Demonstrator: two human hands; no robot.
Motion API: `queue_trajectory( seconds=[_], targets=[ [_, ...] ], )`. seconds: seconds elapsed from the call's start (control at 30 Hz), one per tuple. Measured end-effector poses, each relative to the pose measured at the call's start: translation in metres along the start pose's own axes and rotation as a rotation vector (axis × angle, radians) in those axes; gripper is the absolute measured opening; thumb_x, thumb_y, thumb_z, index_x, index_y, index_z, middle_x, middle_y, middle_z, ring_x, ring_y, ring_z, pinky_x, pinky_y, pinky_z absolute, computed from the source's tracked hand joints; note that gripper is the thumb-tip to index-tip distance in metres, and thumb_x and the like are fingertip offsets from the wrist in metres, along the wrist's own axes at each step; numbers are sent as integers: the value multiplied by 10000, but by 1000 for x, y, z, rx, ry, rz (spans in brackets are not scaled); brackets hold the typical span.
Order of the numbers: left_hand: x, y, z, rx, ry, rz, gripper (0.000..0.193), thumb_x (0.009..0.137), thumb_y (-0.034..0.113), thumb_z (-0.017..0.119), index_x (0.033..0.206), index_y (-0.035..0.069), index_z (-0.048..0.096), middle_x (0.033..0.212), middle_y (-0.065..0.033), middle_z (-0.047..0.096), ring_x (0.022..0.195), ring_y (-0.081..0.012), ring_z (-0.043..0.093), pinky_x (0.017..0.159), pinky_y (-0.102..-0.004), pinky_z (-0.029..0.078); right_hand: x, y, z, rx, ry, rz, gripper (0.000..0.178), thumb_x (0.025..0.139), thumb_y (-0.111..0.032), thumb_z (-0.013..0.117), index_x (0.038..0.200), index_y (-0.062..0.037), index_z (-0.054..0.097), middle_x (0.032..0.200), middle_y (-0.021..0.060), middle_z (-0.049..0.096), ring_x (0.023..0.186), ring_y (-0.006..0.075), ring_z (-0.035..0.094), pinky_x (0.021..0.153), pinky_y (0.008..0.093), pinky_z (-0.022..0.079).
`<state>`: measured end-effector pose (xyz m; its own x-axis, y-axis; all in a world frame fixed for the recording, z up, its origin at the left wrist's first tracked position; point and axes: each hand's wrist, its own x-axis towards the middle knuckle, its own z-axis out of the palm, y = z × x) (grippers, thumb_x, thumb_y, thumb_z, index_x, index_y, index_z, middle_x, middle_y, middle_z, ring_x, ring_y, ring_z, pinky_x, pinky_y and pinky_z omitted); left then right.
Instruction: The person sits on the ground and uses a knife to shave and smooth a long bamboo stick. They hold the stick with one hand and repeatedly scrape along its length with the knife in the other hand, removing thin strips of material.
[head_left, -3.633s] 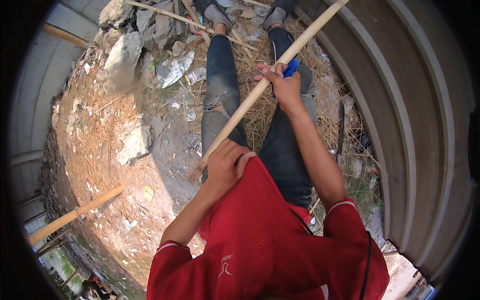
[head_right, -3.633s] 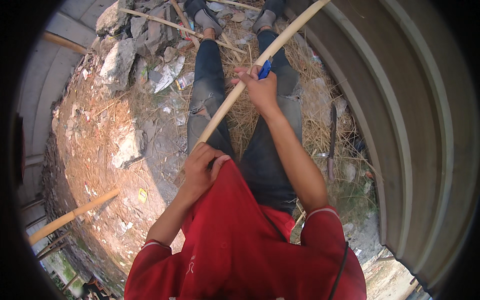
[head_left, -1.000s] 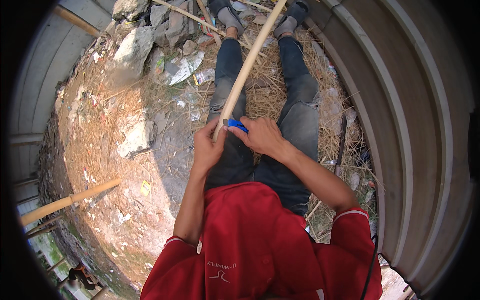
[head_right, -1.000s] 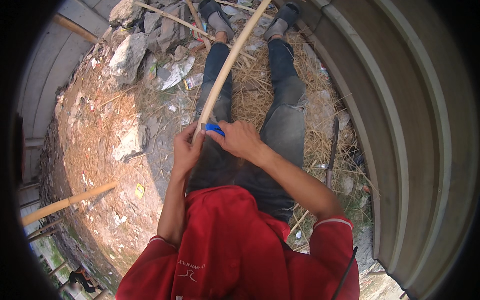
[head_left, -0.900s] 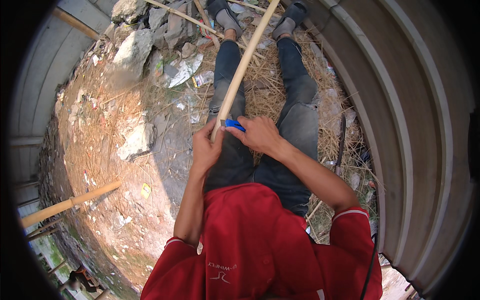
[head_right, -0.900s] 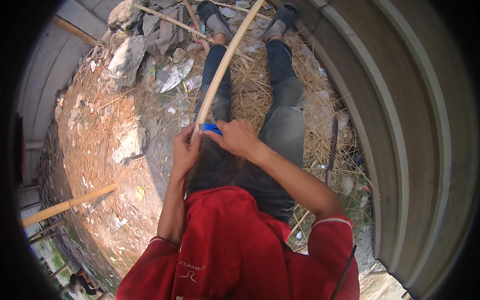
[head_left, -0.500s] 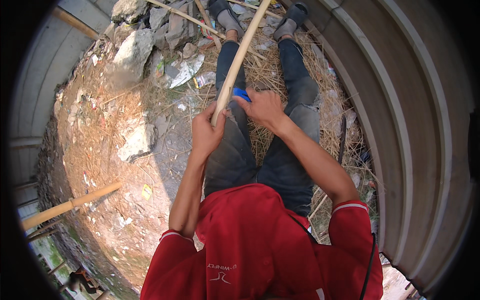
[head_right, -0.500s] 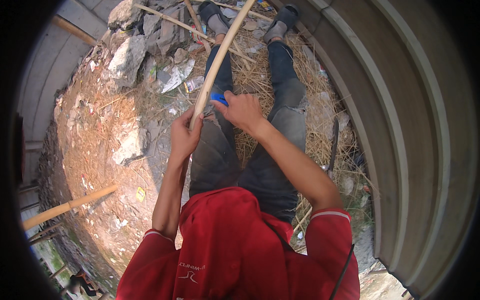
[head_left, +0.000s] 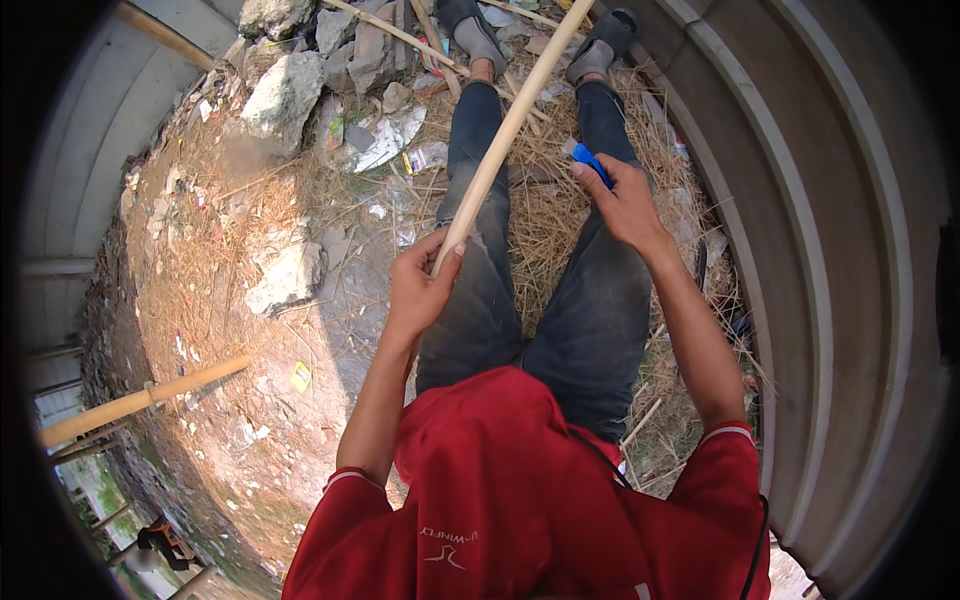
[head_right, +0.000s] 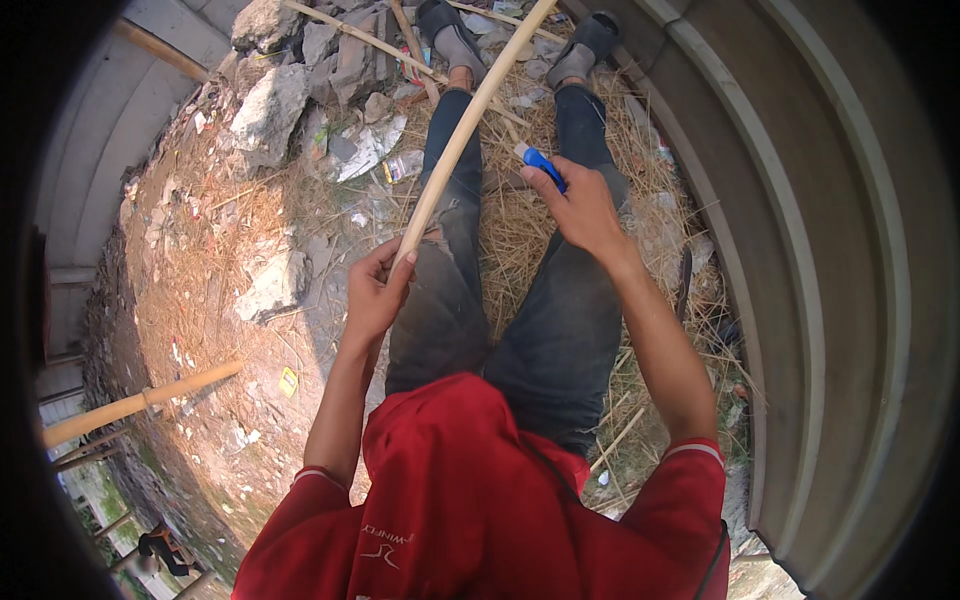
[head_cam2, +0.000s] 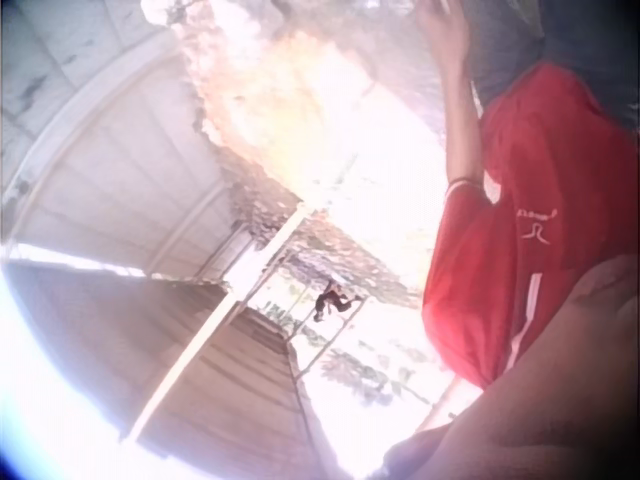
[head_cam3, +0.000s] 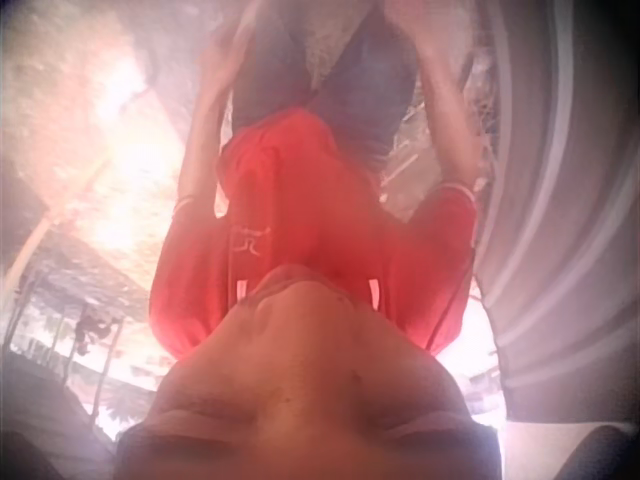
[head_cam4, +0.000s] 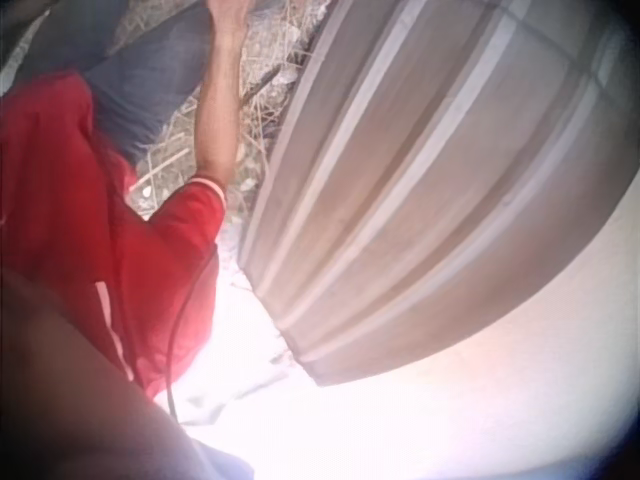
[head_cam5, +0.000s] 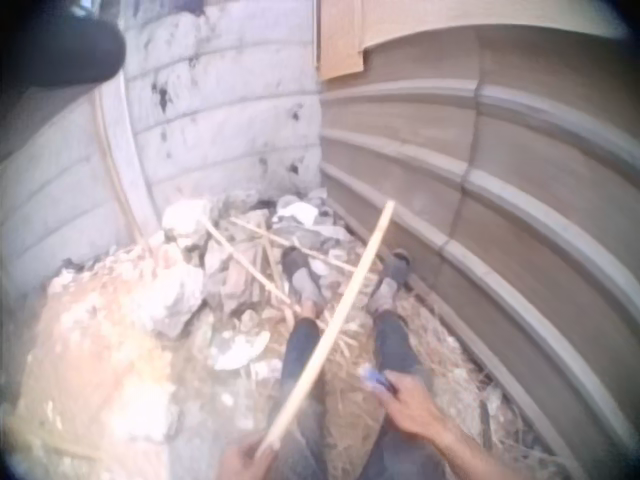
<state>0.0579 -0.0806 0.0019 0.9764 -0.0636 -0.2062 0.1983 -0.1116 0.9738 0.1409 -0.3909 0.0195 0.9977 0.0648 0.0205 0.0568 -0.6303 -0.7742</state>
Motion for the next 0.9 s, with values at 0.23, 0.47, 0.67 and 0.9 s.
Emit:
queue_trajectory(
  seconds=[0.23, 0.47, 0.67, 0.9],
  targets=[
    [7, 7, 17, -118, -49, -6, 346, 1033, 152, 650, 1332, -22, 646, 776, 5, 605, 503, -17, 442, 443, -205, 311, -50, -49, 52, -96, -250, -143, 550, 995, -531, 606, 866, -2, 682, 699, 239, 662, 707, 460, 674, 674, 541, 518],
    [2, 12, 20, -152, -82, -39, 372, 1041, 185, 630, 1351, -20, 638, 767, 13, 593, 517, -26, 455, 448, -207, 317, -60, -58, 61, -152, -301, -172, 537, 985, -536, 605, 923, -11, 698, 710, 232, 681, 720, 471, 685, 701, 564, 538],
    [-5, 2, 15, -92, -89, -84, 368, 1046, 193, 620, 1362, 6, 650, 724, 32, 561, 502, -27, 440, 438, -208, 310, -42, -51, 60, -265, -229, -155, 574, 995, -553, 579, 899, -2, 712, 757, 253, 696, 777, 482, 693, 739, 569, 538],
    [-33, -21, 25, -136, -140, -216, 322, 1074, 239, 590, 1283, 13, 684, 677, 48, 514, 510, -26, 427, 451, -214, 312, 12, -3, 27, -315, -76, 42, 615, 1011, -573, 542, 913, 2, 736, 816, 263, 712, 849, 478, 698, 780, 562, 534]
  ],
)
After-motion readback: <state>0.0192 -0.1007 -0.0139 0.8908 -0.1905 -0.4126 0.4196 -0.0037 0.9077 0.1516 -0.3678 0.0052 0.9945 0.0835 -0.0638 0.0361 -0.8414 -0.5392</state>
